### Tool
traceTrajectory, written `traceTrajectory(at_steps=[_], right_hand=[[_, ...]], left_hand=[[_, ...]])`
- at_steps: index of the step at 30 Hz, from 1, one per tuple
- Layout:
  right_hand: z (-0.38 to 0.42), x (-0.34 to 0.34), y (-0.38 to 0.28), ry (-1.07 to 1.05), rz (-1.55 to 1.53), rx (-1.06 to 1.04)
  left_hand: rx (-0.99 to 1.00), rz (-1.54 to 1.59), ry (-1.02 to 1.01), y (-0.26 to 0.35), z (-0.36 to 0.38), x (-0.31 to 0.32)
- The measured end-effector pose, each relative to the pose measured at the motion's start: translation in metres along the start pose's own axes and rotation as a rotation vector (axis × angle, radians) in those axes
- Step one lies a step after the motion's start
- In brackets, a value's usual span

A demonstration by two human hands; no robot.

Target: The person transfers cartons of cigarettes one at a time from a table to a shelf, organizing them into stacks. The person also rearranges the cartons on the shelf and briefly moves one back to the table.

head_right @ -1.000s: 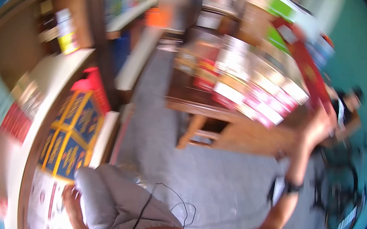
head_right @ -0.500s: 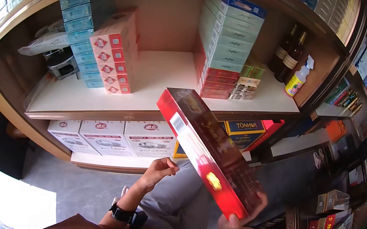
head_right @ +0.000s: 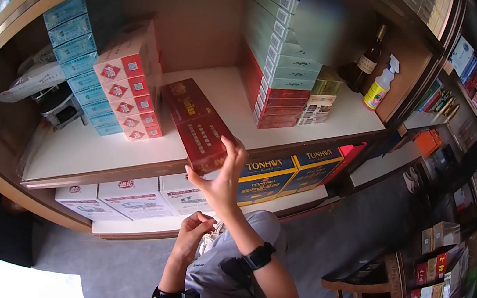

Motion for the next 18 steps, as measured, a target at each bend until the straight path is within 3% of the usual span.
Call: traceTrajectory(at_steps=[5, 9, 11, 13, 15, 18], right_hand=[[-0.021, 0.070, 0.027, -0.088, -0.001, 0.092], [-0.021, 0.091, 0.036, -0.200, 0.272, 0.155], [-0.014, 0.056, 0.027, -0.085, -0.091, 0.112], [0.013, 0.012, 0.038, -0.002, -0.326, 0.252], [0.045, -0.030, 0.069, -0.048, -0.377, 0.329], [0.099, -0.123, 0.114, 0.097, -0.393, 0.576]], left_hand=[[0.004, -0.016, 0.035, 0.008, -0.003, -0.003], [0.107, -0.060, 0.100, 0.037, -0.004, -0.006], [0.350, -0.346, 0.065, 0.074, -0.013, -0.002], [0.549, -0.711, 0.132, 0.115, -0.022, 0.004], [0.845, -1.179, 0.109, 0.158, -0.031, 0.034], [0.922, -1.692, 0.017, 0.151, -0.071, 0.057]])
Point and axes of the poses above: each hand's wrist, its own z-axis away from the middle knuckle, its own x-axis out of the palm, y = z × x, the point moved 9 cm from there along -z, towards the middle knuckle, and after that the axes turned 8 degrees about x, right-handed, at the moved point
